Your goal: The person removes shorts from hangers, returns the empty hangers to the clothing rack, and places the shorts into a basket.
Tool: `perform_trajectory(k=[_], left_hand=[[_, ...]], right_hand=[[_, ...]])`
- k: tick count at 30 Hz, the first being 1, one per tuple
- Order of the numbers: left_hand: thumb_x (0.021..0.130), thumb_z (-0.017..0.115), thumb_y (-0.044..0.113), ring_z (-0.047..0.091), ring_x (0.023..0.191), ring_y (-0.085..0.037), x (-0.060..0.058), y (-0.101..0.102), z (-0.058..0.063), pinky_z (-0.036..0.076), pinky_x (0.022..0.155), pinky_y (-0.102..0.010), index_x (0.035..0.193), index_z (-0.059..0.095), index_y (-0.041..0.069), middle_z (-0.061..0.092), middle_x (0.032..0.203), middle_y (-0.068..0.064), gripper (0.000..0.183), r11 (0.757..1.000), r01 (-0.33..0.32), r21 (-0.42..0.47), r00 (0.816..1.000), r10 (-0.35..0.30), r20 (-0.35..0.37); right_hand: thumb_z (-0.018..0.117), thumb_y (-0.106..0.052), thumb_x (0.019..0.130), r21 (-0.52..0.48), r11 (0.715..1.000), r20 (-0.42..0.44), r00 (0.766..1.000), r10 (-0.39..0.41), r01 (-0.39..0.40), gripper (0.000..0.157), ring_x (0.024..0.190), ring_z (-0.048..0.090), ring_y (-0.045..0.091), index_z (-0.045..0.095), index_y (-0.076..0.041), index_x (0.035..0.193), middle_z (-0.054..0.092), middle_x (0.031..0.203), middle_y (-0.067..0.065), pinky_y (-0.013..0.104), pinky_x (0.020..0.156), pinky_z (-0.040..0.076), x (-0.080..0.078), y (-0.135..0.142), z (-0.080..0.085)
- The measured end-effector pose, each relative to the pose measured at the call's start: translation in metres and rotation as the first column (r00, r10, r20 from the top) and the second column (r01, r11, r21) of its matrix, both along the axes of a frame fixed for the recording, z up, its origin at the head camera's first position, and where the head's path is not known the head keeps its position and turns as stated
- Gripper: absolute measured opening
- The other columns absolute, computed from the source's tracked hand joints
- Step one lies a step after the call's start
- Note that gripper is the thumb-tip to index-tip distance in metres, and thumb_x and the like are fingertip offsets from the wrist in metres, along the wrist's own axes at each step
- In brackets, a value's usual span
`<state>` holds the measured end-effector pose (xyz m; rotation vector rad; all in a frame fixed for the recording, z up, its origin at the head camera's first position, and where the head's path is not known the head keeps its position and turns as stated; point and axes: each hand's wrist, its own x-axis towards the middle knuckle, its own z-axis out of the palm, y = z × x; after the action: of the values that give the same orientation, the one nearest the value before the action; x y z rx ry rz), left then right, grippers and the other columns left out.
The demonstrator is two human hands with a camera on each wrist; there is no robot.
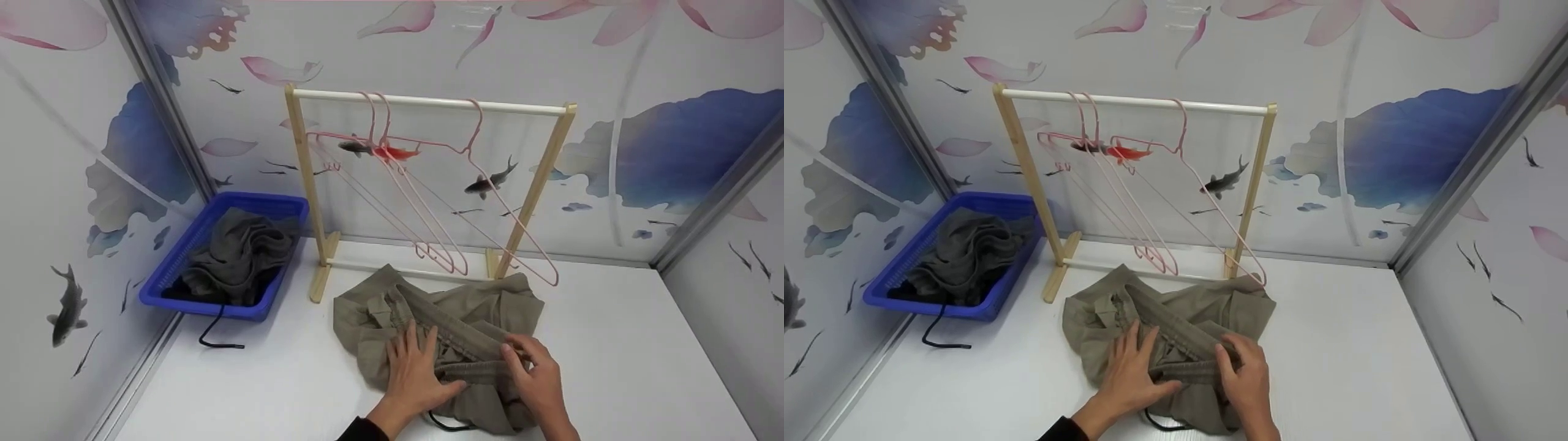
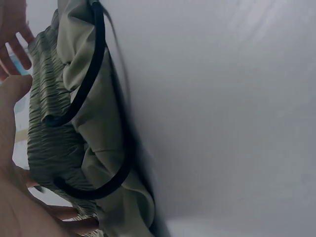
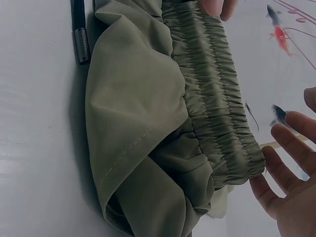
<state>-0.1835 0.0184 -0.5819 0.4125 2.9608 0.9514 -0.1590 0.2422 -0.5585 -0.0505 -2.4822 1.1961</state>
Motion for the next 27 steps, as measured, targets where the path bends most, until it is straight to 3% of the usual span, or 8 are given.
perform_trajectory(k=[7,15,22,27], left_hand=[[0.073,0.074,0.08,0.022,0.148,-0.058,-0.006,0.007,-0.006,0.018,0.112,-0.077,0.162,0.035,0.014,0.018,0.165,-0.033,0.117,0.999,0.004,-0.055,0.999,-0.001,0.05],[0.071,0.077,0.079,0.027,0.144,-0.062,-0.015,0.018,-0.008,0.026,0.11,-0.077,0.163,0.033,0.017,0.019,0.163,-0.035,0.12,0.989,-0.014,-0.147,0.995,0.028,0.093],[0.068,0.074,0.084,0.033,0.141,-0.062,-0.019,0.026,-0.008,0.031,0.107,-0.075,0.162,0.037,0.02,0.023,0.162,-0.035,0.12,0.966,-0.029,-0.258,0.992,0.059,0.108],[0.065,0.071,0.088,0.034,0.141,-0.06,-0.023,0.031,-0.008,0.033,0.105,-0.074,0.161,0.039,0.023,0.025,0.162,-0.033,0.12,0.945,-0.037,-0.325,0.99,0.079,0.117]], right_hand=[[0.066,-0.016,0.103,0.01,1.0,0.004,1.0,0.017,-0.017,0.022,0.106,0.063,0.021,0.073,-0.004,0.119,0.07,0.116,0.007,0.036,0.086,0.055,-0.001,0.0,0.0],[0.066,-0.014,0.102,0.006,0.999,-0.015,0.999,0.035,-0.034,0.021,0.107,0.064,0.024,0.073,-0.003,0.118,0.07,0.117,0.008,0.035,0.086,0.054,-0.001,-0.001,0.001],[0.066,-0.013,0.102,0.008,0.999,-0.003,0.999,0.047,-0.047,0.021,0.109,0.064,0.027,0.073,-0.002,0.119,0.069,0.118,0.008,0.038,0.088,0.055,-0.002,-0.004,0.001],[0.069,-0.008,0.099,0.049,0.997,-0.052,0.996,0.069,-0.066,0.019,0.109,0.065,0.033,0.073,-0.001,0.116,0.07,0.116,0.012,0.048,0.091,0.054,-0.003,-0.009,0.002]])
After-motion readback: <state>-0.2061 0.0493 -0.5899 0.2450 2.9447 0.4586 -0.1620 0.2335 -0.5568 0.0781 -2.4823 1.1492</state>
